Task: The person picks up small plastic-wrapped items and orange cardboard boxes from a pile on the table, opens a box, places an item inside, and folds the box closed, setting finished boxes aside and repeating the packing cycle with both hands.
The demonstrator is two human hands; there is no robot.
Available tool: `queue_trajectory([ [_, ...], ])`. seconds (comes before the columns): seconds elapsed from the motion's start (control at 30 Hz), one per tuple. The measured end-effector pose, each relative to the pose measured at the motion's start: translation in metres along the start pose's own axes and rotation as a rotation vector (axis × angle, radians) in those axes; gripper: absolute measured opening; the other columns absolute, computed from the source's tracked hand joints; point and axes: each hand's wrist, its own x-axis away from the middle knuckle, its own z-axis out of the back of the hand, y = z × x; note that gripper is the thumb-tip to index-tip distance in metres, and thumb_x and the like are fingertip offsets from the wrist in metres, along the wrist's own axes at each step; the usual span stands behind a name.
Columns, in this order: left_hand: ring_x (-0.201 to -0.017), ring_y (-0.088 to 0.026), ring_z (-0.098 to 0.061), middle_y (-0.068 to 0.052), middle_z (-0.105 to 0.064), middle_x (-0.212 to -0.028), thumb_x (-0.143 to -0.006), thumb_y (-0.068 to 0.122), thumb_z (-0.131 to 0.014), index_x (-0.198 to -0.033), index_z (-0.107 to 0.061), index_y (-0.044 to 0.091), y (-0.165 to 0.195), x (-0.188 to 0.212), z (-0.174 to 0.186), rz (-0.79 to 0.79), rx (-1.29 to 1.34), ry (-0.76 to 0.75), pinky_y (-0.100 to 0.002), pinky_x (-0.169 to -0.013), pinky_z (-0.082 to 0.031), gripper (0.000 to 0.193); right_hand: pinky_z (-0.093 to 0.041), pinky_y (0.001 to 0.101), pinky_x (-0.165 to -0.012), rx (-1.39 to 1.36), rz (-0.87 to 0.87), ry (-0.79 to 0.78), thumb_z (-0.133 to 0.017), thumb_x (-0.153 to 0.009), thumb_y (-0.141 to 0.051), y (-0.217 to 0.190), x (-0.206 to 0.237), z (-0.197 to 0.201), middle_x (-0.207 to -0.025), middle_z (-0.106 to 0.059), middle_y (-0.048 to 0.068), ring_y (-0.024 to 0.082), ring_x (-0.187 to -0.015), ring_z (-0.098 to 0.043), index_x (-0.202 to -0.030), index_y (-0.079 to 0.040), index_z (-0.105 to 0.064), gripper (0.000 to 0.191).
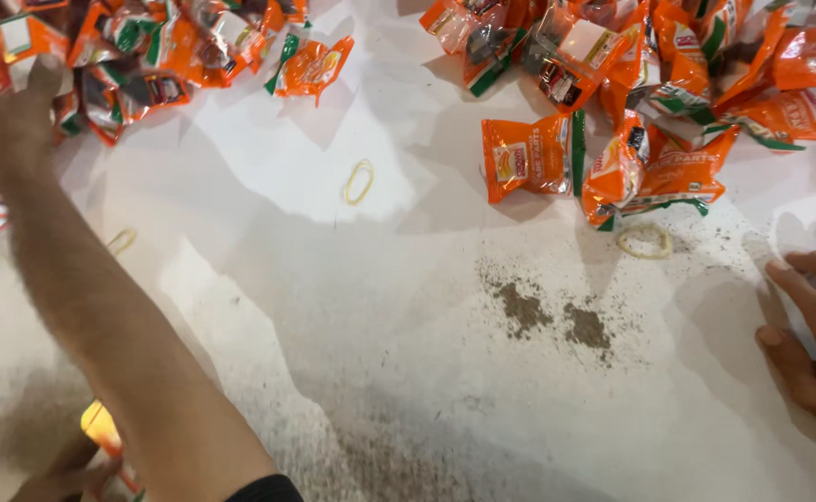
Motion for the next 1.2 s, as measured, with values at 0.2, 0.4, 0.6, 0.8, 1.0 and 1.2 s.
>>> queue_trajectory([
  [0.2,-0.121,-0.027,-0.069,-0.009,-0.067,-0.134,-0.097,0.016,-0.08,-0.141,-0.056,0.008,0.018,0.003,-0.037,-0.016,-0.181,-0.009,-0.042,-0.101,-0.053,0.051,-0.046,0.0439,-0.103,0.05,-0.015,-0.043,-0.071,-0.089,-0.015,-0.003,-0.001,0.006,-0.135,-0.056,0.022,0.037,-0.121,-0.055,-0.141,-0.002,-0.059,0.055],
  [0.4,-0.132,-0.039,-0.057,-0.024,-0.054,-0.143,-0.077,-0.013,-0.065,-0.134,-0.06,0.006,0.097,0.056,-0.076,-0.208,0.021,0.33,-0.036,-0.097,-0.057,0.06,-0.042,0.0502,-0.116,0.162,0.038,-0.068,-0.068,-0.088,-0.024,-0.035,-0.025,0.037,-0.141,-0.058,0.016,0.039,-0.134,-0.054,-0.14,-0.006,-0.06,0.056],
  [0.6,-0.12,-0.037,-0.064,-0.018,-0.065,-0.124,-0.089,-0.002,-0.071,-0.122,-0.062,0.002,0.222,0.145,-0.137,-0.301,0.331,0.192,-0.045,-0.102,-0.054,0.035,-0.04,0.0521,-0.112,0.085,0.077,-0.053,-0.064,-0.092,-0.027,-0.042,-0.034,0.051,-0.138,-0.056,0.018,0.04,-0.132,-0.05,-0.14,-0.004,-0.058,0.053],
  [0.8,-0.118,-0.042,-0.061,-0.018,-0.065,-0.121,-0.072,-0.012,-0.058,-0.117,-0.064,0.002,0.348,0.25,-0.135,-0.548,0.406,-0.122,-0.048,-0.1,-0.05,0.047,-0.041,0.0518,-0.109,0.006,0.185,0.046,-0.062,-0.101,-0.027,-0.031,-0.021,0.056,-0.135,-0.057,0.019,0.039,-0.127,-0.052,-0.137,-0.001,-0.057,0.045],
  [1.0,-0.136,-0.04,-0.054,-0.021,-0.059,-0.141,-0.07,-0.013,-0.058,-0.122,-0.069,0.002,0.392,0.282,-0.075,-0.525,0.408,-0.194,-0.043,-0.116,-0.044,0.056,-0.041,0.0521,-0.108,-0.015,0.26,0.083,-0.063,-0.101,-0.031,-0.014,-0.015,0.055,-0.137,-0.053,0.022,0.04,-0.125,-0.052,-0.142,-0.002,-0.052,0.051],
  [1.2,-0.114,-0.046,-0.054,-0.031,-0.052,-0.132,-0.061,0.009,-0.084,-0.104,-0.072,0.001,0.459,0.34,-0.003,-0.839,0.448,-0.315,-0.046,-0.101,-0.045,0.046,-0.04,0.0556,-0.106,-0.283,0.326,0.279,-0.068,-0.097,-0.048,-0.023,-0.009,0.05,-0.144,-0.042,0.032,0.05,-0.128,-0.046,-0.153,0.004,-0.028,0.087],
])
